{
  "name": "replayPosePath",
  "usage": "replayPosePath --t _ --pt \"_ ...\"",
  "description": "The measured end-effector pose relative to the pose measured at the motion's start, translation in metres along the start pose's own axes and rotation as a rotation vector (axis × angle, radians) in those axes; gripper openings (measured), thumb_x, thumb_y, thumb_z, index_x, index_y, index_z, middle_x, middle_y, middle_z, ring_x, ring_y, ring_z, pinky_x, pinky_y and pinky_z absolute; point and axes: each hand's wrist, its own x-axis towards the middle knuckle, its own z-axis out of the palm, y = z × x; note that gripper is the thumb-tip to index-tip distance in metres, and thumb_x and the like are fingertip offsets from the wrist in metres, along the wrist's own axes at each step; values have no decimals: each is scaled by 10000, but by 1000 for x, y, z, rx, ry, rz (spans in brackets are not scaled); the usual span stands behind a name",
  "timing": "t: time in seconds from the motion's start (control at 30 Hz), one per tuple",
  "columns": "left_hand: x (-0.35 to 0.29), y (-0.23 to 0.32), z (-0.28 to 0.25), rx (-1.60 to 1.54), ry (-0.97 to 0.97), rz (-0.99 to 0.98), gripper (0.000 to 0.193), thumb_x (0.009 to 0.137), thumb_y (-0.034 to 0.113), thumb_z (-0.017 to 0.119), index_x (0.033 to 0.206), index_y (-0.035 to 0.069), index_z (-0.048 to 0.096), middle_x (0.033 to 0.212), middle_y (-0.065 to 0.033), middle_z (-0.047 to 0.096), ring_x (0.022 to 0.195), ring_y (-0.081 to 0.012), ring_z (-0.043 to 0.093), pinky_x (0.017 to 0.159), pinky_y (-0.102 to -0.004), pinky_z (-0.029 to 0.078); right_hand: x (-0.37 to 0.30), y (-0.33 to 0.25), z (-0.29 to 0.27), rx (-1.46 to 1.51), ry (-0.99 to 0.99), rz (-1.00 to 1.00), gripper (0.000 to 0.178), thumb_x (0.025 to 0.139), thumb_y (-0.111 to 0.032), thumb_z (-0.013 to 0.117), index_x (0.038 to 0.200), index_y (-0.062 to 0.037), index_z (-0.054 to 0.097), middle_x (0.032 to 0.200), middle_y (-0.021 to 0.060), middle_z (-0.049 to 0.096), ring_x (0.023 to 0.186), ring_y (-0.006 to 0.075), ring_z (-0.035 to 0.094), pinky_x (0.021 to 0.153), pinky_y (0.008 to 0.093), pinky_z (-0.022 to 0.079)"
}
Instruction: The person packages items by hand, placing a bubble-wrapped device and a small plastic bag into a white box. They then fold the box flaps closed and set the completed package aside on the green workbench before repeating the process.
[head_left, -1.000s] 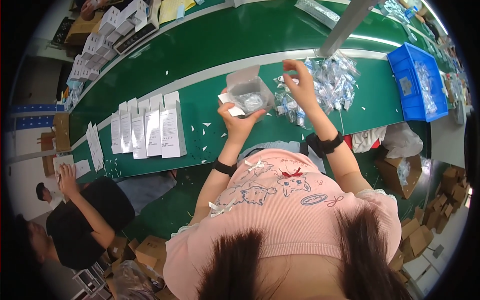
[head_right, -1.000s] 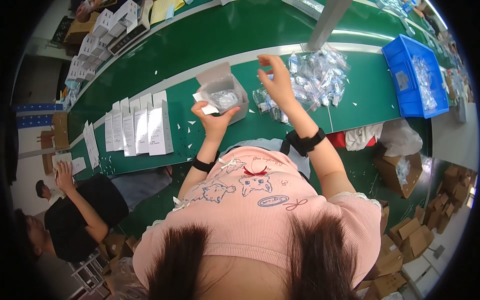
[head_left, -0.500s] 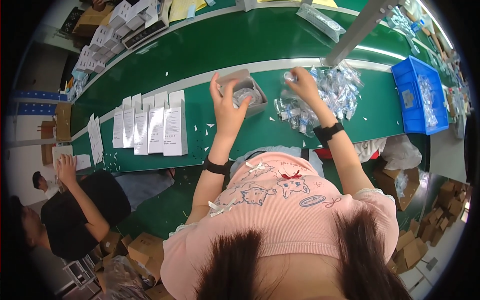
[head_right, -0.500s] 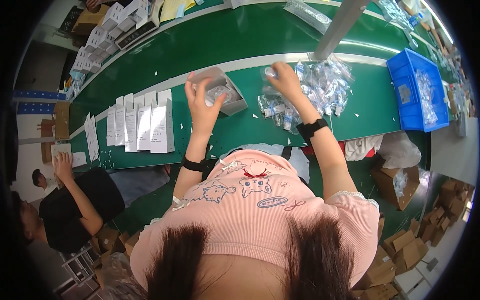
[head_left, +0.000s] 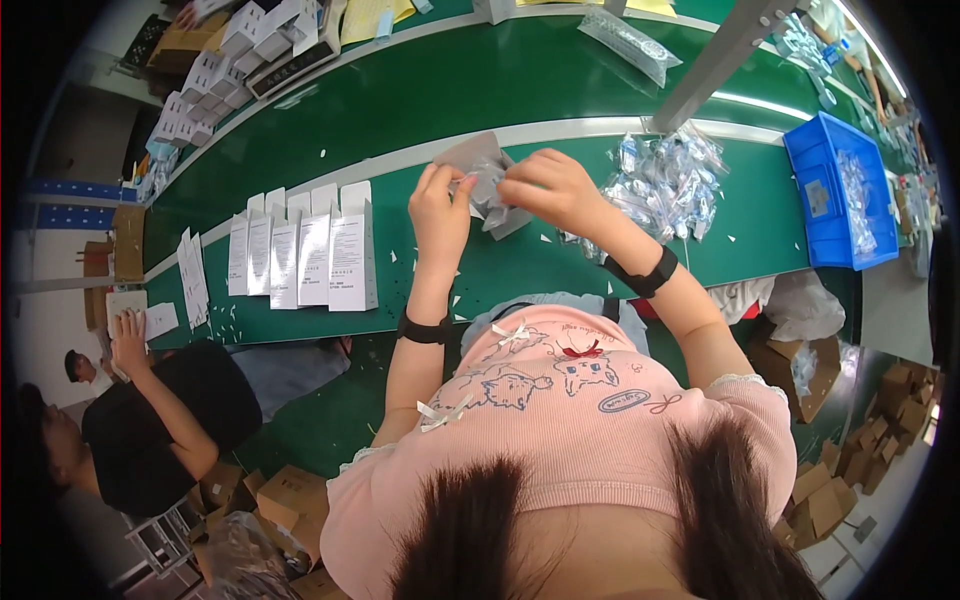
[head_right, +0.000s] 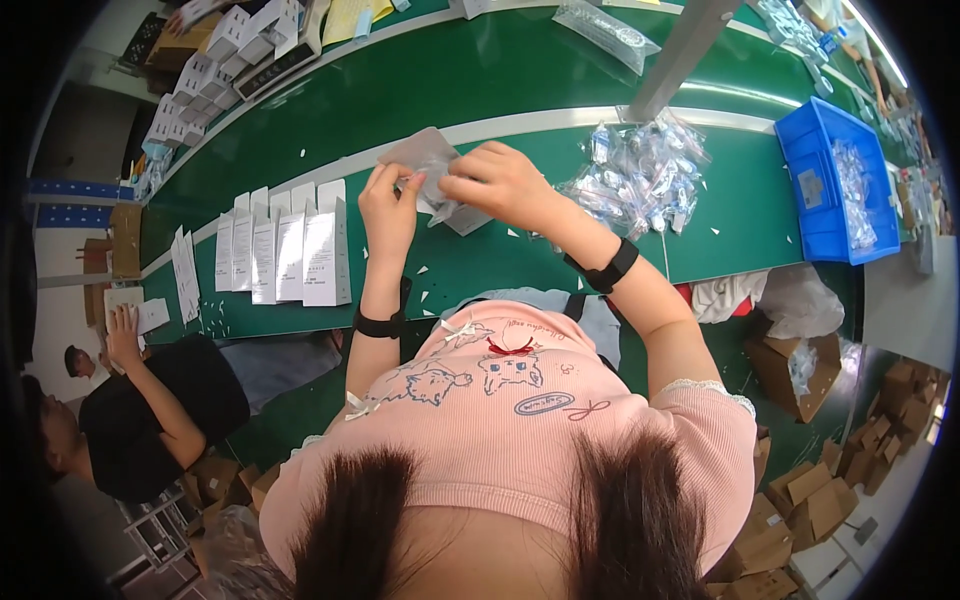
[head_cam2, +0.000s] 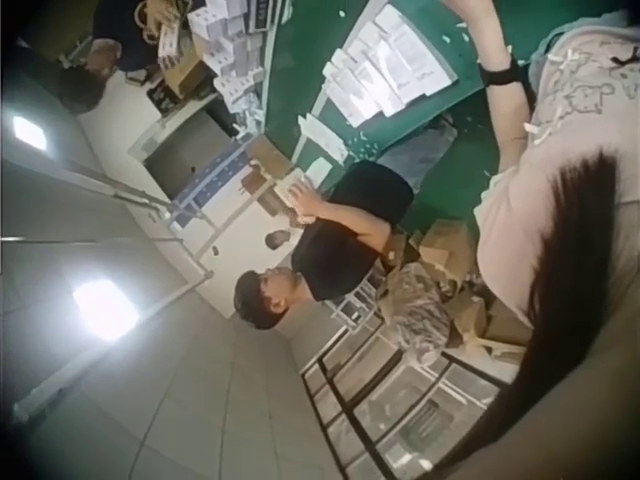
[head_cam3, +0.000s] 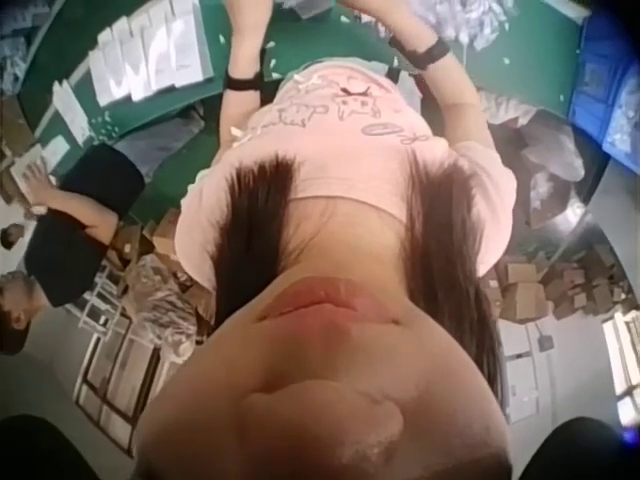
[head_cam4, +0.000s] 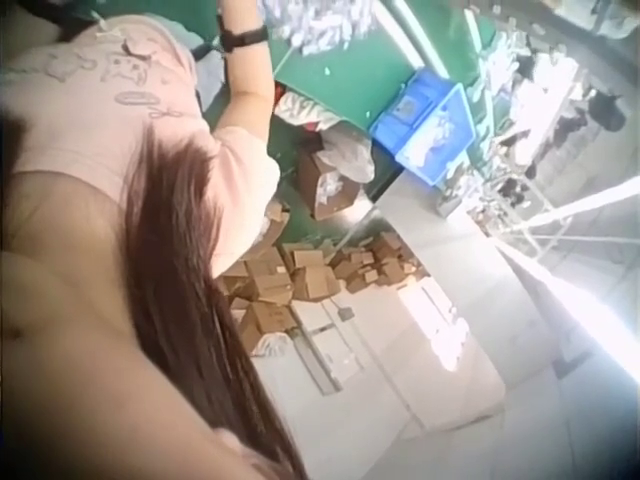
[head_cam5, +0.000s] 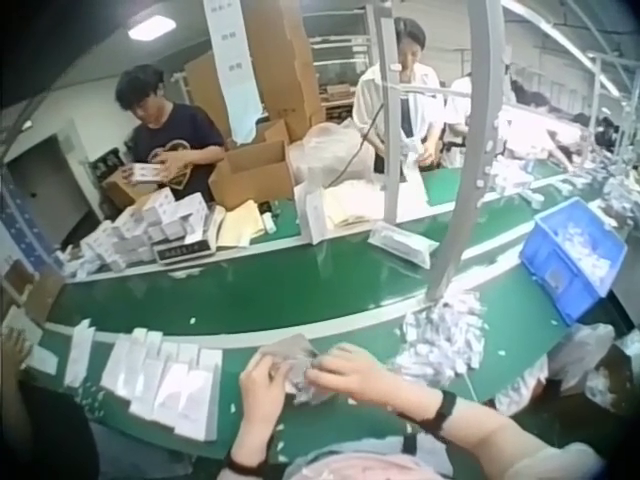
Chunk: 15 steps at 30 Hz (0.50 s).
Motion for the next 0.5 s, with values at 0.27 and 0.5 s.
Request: replayPosePath --t 0.27,0.5 --pt "3 -7 -7 -78 -71 -8 151 737 88 638 797 -3 533 852 -129 557 712 -278 556 601 -320 431 4 -1 -5 -304 -362 22 391 642 -252 719 984 -108 595 1145 136 470 1143 270 400 989 493 268" --pt "-13 -107 -60 225 198 -13 528 757 160 658 1195 46 385 1305 -198 358 1210 -357 343 973 -505 295 -20 41 24 566 -161 501 796 650 -276 748 1301 -70 340 1295 154 380 1228 266 350 1018 383 259"
